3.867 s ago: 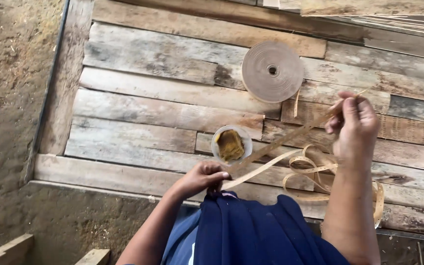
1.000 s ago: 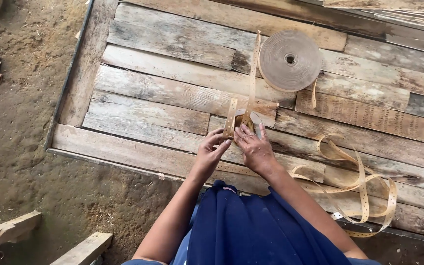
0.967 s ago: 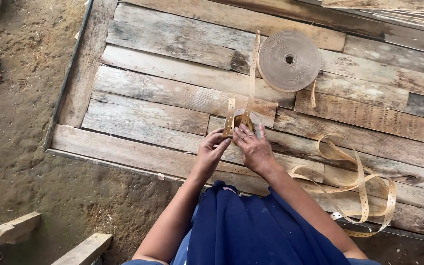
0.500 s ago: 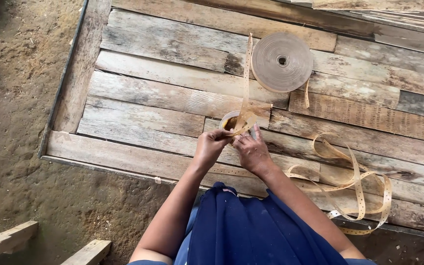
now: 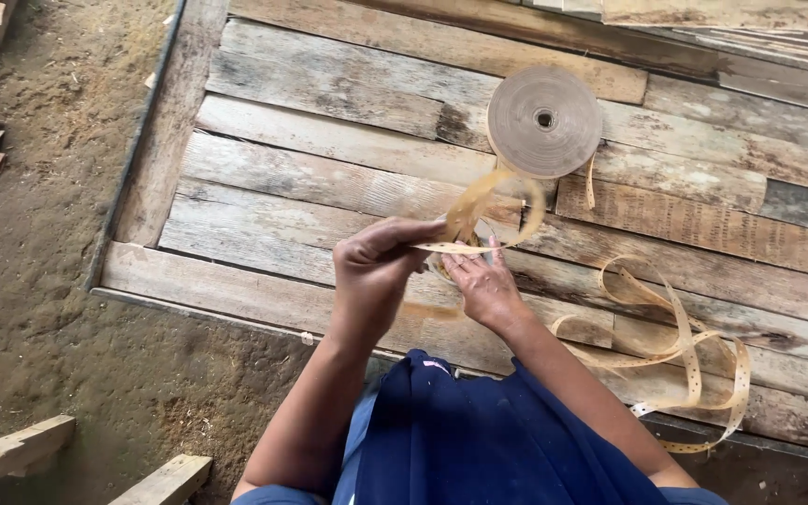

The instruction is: The person unrolls a perforated adhesive tape from a roll, applies it to a wooden surface, and presses it down to secure it. They repeat this process multiple times across different sections of the wooden surface.

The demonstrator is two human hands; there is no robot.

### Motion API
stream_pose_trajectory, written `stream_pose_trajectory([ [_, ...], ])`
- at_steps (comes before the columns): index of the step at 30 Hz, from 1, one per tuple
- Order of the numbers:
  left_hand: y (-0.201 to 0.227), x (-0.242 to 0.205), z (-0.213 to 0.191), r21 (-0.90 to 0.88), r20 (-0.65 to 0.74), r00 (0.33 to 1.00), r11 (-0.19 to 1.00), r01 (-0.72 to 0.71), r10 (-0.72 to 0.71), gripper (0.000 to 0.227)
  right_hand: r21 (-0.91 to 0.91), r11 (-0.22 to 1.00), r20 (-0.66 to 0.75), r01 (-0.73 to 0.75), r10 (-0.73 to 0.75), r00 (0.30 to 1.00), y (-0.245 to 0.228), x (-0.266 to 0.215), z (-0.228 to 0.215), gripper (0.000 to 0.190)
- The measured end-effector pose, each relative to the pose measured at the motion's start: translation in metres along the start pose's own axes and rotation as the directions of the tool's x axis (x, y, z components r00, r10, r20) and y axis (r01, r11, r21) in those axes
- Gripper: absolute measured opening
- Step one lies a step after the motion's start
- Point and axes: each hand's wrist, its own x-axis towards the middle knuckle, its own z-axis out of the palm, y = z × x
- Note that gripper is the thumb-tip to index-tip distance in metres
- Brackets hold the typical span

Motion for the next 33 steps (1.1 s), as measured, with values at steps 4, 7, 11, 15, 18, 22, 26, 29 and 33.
stream_pose_trajectory([
  [4, 0.06, 0.003, 0.022, 0.029, 0.054, 0.993, 0.994, -0.104, 0.102, 0.031, -0.034, 0.999, -0.016, -0.009, 0.009, 1.0, -0.004, 0.001, -0.011, 0.061],
  [7, 0.071, 0.005, 0.031, 0.112, 0.095, 0.975, 0.971, -0.21, 0.2, 0.029, -0.06, 0.998, -0.117, 0.034, -0.041, 0.992, -0.003, -0.001, -0.008, 0.051],
  [11, 0.056, 0.001, 0.034, -0.179, 0.086, 0.995, 0.983, -0.03, 0.046, 0.021, -0.032, 0.999, -0.064, -0.002, -0.001, 0.998, -0.004, 0.004, -0.008, 0.051],
  [15, 0.05, -0.004, 0.036, -0.214, 0.107, 0.993, 0.976, -0.026, 0.05, 0.014, 0.006, 1.0, -0.069, -0.015, 0.016, 0.998, -0.013, -0.003, -0.024, 0.056],
  [18, 0.063, -0.006, 0.036, -0.091, 0.11, 0.988, 0.991, -0.099, 0.108, 0.009, -0.001, 0.998, 0.018, -0.056, 0.056, 0.998, -0.024, -0.004, -0.053, 0.051],
  [22, 0.083, -0.002, 0.035, -0.067, 0.18, 0.95, 0.967, -0.247, 0.255, 0.017, 0.001, 0.999, -0.032, -0.038, 0.038, 0.999, 0.011, 0.01, 0.028, 0.067],
  [26, 0.117, -0.002, 0.035, -0.119, 0.23, 0.928, 0.955, -0.272, 0.293, 0.017, -0.02, 0.999, -0.003, -0.033, 0.033, 0.999, -0.005, 0.003, -0.015, 0.056],
  [29, 0.135, -0.006, 0.031, -0.056, 0.24, 0.913, 0.944, -0.325, 0.329, 0.019, -0.051, 0.999, 0.061, -0.02, 0.023, 0.998, -0.013, 0.004, -0.033, 0.06],
  [33, 0.136, -0.011, 0.038, -0.074, 0.216, 0.919, 0.944, -0.322, 0.331, 0.011, 0.003, 0.996, 0.328, -0.092, 0.086, 0.941, -0.039, 0.002, -0.085, 0.049],
])
